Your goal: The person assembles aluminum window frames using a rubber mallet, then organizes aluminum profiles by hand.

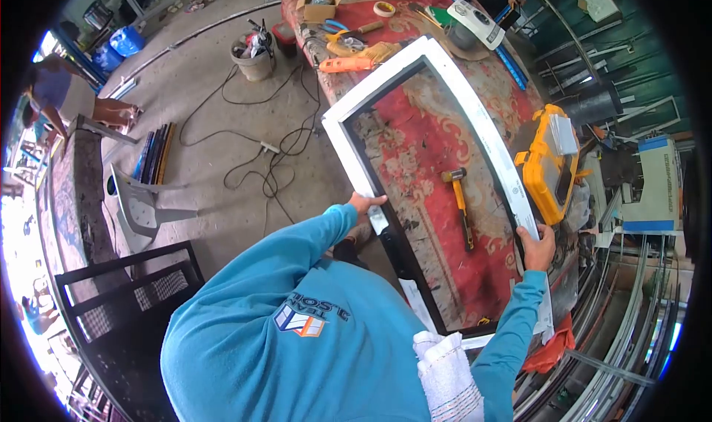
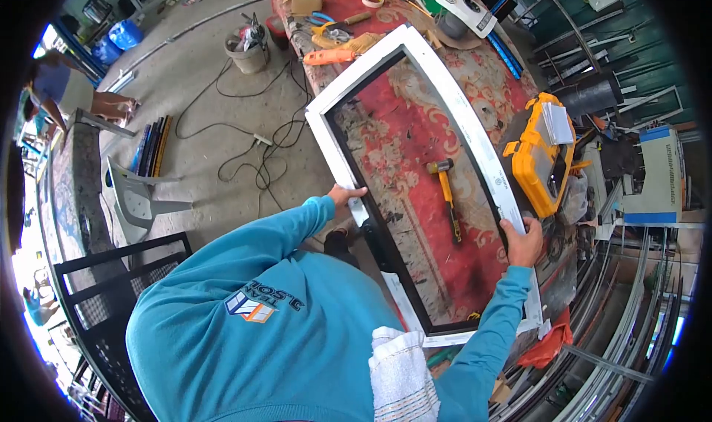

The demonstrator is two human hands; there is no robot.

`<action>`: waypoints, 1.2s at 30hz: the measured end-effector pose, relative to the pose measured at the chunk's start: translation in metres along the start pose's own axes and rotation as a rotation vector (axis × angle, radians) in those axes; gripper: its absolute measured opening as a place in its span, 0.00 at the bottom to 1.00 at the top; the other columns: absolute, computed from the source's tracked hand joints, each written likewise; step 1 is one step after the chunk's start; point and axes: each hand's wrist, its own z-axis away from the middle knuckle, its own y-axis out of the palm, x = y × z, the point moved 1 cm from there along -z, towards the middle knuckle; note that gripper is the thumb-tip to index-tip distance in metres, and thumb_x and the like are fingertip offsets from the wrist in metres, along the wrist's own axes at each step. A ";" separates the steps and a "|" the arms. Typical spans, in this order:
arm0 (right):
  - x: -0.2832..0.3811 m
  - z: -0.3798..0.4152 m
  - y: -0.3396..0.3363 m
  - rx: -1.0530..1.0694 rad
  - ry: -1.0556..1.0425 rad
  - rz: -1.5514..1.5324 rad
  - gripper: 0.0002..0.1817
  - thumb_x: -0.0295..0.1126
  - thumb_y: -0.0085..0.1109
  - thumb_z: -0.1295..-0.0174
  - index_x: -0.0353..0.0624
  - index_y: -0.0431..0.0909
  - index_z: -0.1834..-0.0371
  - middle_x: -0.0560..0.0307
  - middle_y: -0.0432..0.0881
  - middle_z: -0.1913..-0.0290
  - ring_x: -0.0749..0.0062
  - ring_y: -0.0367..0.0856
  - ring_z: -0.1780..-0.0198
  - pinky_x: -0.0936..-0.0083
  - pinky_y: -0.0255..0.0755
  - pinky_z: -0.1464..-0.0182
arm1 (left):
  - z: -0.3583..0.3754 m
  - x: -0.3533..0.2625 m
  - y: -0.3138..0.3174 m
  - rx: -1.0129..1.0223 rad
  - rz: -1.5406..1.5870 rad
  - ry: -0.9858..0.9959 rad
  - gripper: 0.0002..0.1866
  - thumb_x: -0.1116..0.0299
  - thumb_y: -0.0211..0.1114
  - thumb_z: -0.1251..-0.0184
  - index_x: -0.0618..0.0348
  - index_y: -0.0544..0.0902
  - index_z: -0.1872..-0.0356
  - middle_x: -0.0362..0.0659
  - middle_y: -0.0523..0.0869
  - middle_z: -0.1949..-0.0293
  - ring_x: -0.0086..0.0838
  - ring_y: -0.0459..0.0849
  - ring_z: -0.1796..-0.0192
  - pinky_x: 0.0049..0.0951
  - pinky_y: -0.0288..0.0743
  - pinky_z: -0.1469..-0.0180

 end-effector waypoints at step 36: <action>-0.086 0.072 -0.075 -0.243 0.322 0.102 0.21 0.38 0.74 0.47 0.33 0.76 0.64 0.51 0.76 0.65 0.61 0.76 0.61 0.67 0.72 0.56 | -0.073 -0.046 0.134 0.202 -0.583 -0.138 0.33 0.57 0.74 0.49 0.59 0.75 0.41 0.46 0.81 0.46 0.34 0.80 0.45 0.33 0.76 0.47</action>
